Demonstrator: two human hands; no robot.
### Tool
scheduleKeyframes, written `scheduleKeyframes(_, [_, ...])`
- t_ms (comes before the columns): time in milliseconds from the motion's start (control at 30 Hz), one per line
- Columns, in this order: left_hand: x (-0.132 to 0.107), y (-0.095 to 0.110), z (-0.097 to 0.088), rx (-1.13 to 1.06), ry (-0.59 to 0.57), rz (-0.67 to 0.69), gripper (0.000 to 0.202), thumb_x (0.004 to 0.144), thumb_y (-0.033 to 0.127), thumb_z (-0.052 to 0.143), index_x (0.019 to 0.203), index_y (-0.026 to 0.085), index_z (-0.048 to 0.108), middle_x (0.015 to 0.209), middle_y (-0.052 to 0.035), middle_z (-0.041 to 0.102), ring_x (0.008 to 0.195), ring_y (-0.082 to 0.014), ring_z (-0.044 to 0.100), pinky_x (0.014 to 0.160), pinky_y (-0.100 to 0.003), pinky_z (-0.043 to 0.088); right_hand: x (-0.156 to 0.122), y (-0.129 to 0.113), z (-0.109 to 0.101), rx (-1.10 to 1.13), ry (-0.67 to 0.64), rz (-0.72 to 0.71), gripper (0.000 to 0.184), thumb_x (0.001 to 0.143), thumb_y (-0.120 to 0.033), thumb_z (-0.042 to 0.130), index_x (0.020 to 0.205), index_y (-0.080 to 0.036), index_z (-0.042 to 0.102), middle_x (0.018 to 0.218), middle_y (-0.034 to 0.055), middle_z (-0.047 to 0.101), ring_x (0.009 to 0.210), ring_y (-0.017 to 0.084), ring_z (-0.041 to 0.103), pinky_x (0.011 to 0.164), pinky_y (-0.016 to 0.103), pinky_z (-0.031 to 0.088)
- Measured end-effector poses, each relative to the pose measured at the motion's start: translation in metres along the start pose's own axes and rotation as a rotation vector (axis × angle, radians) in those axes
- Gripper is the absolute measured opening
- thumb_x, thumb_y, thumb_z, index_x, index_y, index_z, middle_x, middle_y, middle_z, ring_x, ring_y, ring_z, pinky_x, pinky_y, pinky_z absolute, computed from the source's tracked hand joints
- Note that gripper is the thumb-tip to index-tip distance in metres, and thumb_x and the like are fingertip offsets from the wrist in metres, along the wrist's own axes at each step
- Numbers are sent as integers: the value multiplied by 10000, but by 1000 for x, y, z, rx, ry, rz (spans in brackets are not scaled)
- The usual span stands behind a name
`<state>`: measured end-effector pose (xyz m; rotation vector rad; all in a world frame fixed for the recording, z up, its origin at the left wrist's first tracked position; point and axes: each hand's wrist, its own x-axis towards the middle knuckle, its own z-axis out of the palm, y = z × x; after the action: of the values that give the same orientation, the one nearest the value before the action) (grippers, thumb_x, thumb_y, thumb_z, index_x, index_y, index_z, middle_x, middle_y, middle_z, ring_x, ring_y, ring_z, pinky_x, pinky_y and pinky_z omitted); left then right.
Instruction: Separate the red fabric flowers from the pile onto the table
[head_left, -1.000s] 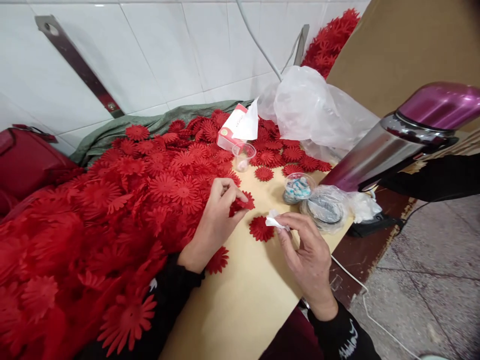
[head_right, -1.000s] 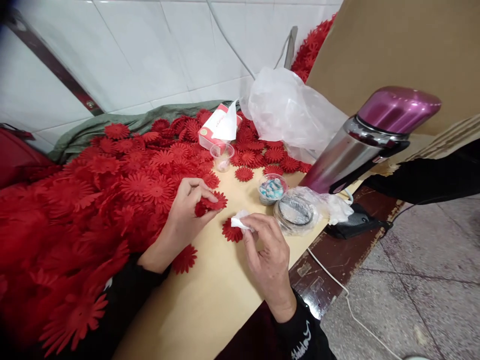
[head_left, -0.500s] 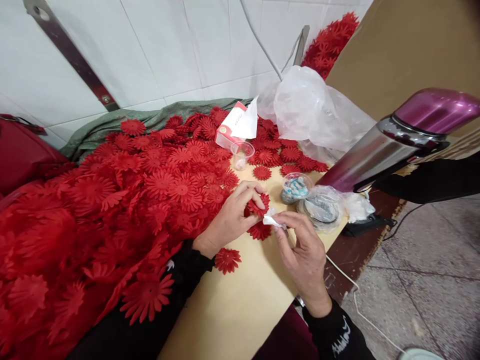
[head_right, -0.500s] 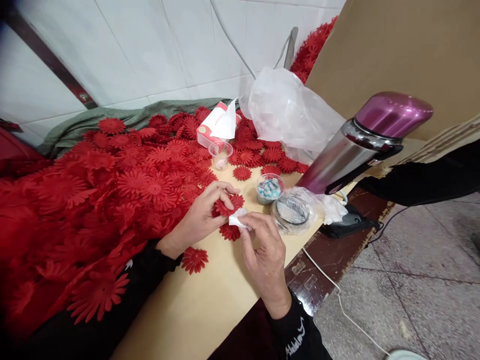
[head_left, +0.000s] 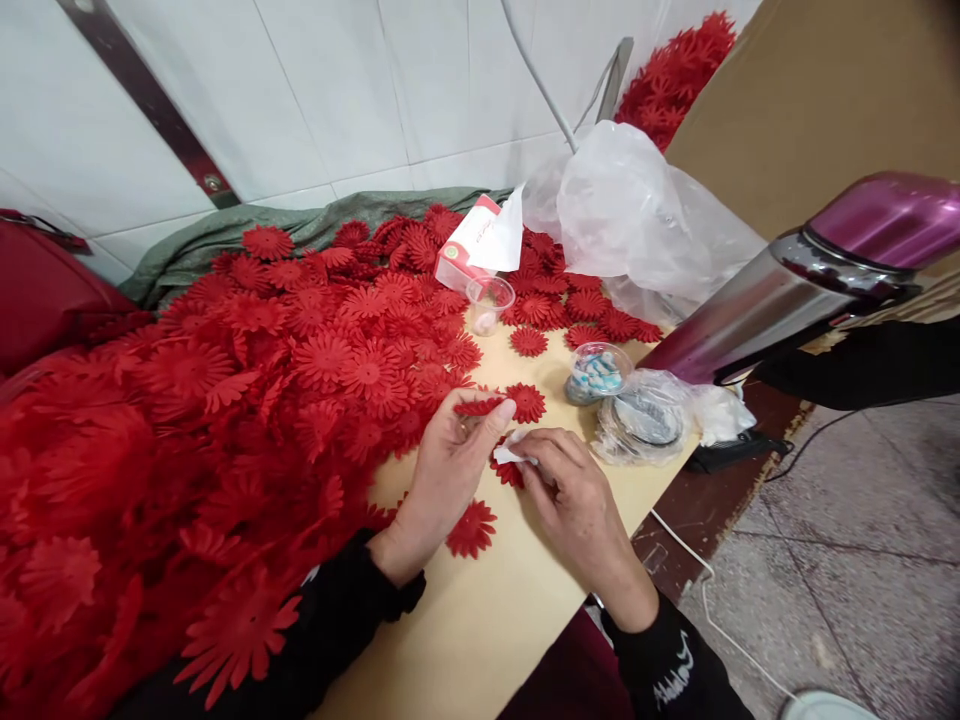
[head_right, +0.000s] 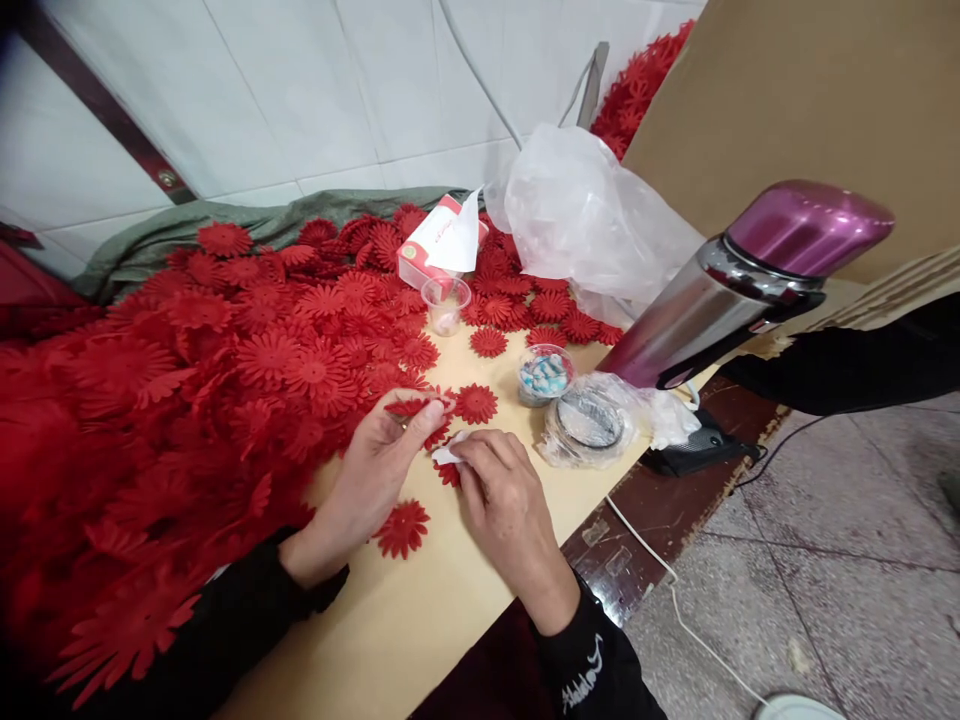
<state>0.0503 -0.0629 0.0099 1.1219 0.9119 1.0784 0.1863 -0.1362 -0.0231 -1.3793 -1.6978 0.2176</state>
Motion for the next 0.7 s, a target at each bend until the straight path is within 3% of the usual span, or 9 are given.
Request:
scheduleKeyframes(133, [2,2,-28,131,87,51,331,817,422,783,946,186,589,941,-25,711,843,-136,672,791,-271,545,-2,-2,-2,61,-12,-47,218,988,-104,567,1110,-242,685,1044,69,741,989,208,688,860,368,577])
scheduleKeyframes(233, [9,13,-50,290,215,101,320,799,388,797,958,176,617,1028,-50,708,936,-154,677,863,-281,537,-2,-1,-5,117,79,9,197,981,-117,595,1097,-246,689,1052,59,736,1015,195,691,884,349,571])
scheduleKeyframes(300, [10,19,-54,337,235,154,279,804,352,791,947,179,625,1053,-52,699,962,-159,674,888,-289,539,-2,-1,-7,135,161,57,184,971,-122,615,1083,-245,694,1045,53,731,1012,187,692,894,341,563])
scheduleKeyframes(467, [0,18,-26,391,6,317,121,917,290,692,993,217,632,1100,-52,674,1039,-177,662,878,-294,546,-6,1,-8,144,356,129,152,961,-164,637,1075,-242,700,1057,66,718,1038,214,685,925,394,552])
scheduleKeyframes(567, [-9,9,-1,621,-130,356,151,921,203,676,1067,237,662,1166,-66,623,1031,-190,652,817,-304,555,-8,1,-8,115,485,143,145,954,-178,648,1074,-237,703,1063,66,707,1040,218,678,944,421,547])
scheduleKeyframes(633, [-15,0,12,771,-309,390,254,912,87,618,1130,219,629,1138,-69,640,1006,-202,650,869,-347,559,-9,0,-8,91,556,125,153,945,-171,657,1076,-236,702,1052,64,705,1038,219,679,953,432,547])
scheduleKeyframes(700, [-22,-11,20,995,-461,438,213,940,71,546,1101,195,611,1086,-82,661,1003,-240,642,903,-410,550,-9,0,-8,70,609,105,163,939,-162,662,1079,-236,699,1039,63,703,1037,225,683,955,442,550])
